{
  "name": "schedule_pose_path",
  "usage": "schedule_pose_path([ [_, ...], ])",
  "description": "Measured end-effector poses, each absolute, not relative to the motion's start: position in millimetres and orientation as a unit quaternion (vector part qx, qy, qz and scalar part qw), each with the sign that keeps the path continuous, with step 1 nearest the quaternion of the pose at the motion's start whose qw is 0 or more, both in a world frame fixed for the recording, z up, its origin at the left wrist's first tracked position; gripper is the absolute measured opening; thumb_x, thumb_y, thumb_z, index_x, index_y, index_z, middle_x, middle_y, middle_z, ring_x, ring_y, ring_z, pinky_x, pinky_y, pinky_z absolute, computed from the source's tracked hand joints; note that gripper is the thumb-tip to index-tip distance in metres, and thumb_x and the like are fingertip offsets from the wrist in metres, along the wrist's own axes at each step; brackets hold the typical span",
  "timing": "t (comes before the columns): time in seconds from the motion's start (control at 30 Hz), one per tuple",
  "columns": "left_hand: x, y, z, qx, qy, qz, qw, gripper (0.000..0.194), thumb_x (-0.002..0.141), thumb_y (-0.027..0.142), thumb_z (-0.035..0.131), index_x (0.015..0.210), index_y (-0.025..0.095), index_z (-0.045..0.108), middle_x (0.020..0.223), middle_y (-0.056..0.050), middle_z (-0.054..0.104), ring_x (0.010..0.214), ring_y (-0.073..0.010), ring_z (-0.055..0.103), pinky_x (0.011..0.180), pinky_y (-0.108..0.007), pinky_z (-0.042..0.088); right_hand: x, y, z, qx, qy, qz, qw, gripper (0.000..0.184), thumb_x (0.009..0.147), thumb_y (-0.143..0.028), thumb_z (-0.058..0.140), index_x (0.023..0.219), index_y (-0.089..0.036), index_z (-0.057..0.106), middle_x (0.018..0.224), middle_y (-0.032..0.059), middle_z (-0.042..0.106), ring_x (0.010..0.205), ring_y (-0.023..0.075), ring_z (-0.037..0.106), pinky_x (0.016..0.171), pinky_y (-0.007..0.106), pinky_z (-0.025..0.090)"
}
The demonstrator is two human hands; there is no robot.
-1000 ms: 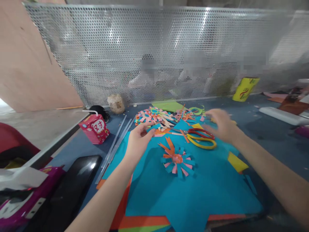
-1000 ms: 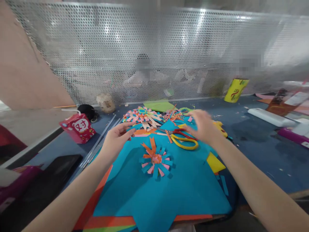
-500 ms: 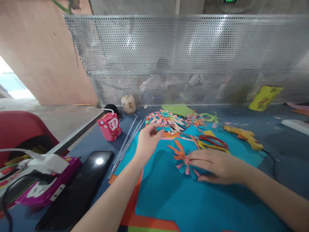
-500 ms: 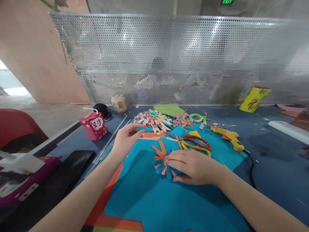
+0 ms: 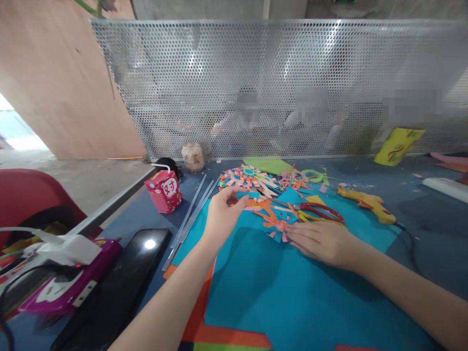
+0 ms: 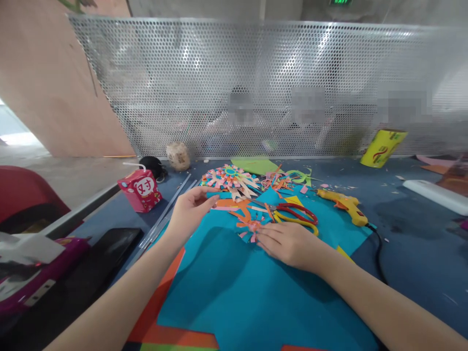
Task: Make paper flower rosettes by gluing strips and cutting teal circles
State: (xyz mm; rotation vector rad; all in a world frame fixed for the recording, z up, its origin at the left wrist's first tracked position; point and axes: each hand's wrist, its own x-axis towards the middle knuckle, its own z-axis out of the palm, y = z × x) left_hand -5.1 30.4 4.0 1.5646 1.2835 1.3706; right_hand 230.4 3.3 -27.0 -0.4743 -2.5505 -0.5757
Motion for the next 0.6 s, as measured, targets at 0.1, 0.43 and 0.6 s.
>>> schedule_pose_path([
  [0.1, -5.7, 30.7, 3.2, 0.592, 0.492, 0.538, 0.345, 0.023, 0.069, 0.027, 0.061, 0.088, 0.015, 0.061, 0.065, 0.000, 0.059, 0.062, -0.0120, 0.055, 0.057, -0.022, 0.040, 234.3, 5.4, -22.7, -0.270, -0.910, -0.101, 0.298, 0.022, 0.086, -0.017, 0.043, 0.096, -0.019, 0.063, 0.092, 0.0061, 0.070, 0.085, 0.0191, 0.066, 0.075, 0.032, 0.055],
  [0.43, -4.1, 31.5, 2.6, 0.585, 0.490, 0.534, 0.364, 0.021, 0.067, 0.030, 0.061, 0.080, 0.014, 0.061, 0.060, 0.001, 0.055, 0.057, -0.0104, 0.049, 0.054, -0.022, 0.037, 234.5, 24.4, -23.3, -0.474, -0.490, 0.562, 0.468, 0.019, 0.081, -0.038, 0.047, 0.071, -0.022, 0.049, 0.049, -0.0039, 0.048, 0.039, 0.0133, 0.049, 0.039, 0.027, 0.047],
  [0.6, -4.2, 34.5, 0.3, 0.574, 0.497, 0.528, 0.380, 0.020, 0.067, 0.032, 0.062, 0.077, 0.014, 0.062, 0.059, 0.002, 0.055, 0.054, -0.0090, 0.047, 0.053, -0.021, 0.037, 229.9, 18.5, -19.2, -0.488, -0.425, 0.607, 0.461, 0.017, 0.071, -0.036, 0.062, 0.075, -0.023, 0.051, 0.054, -0.0052, 0.047, 0.044, 0.0111, 0.049, 0.043, 0.026, 0.049],
])
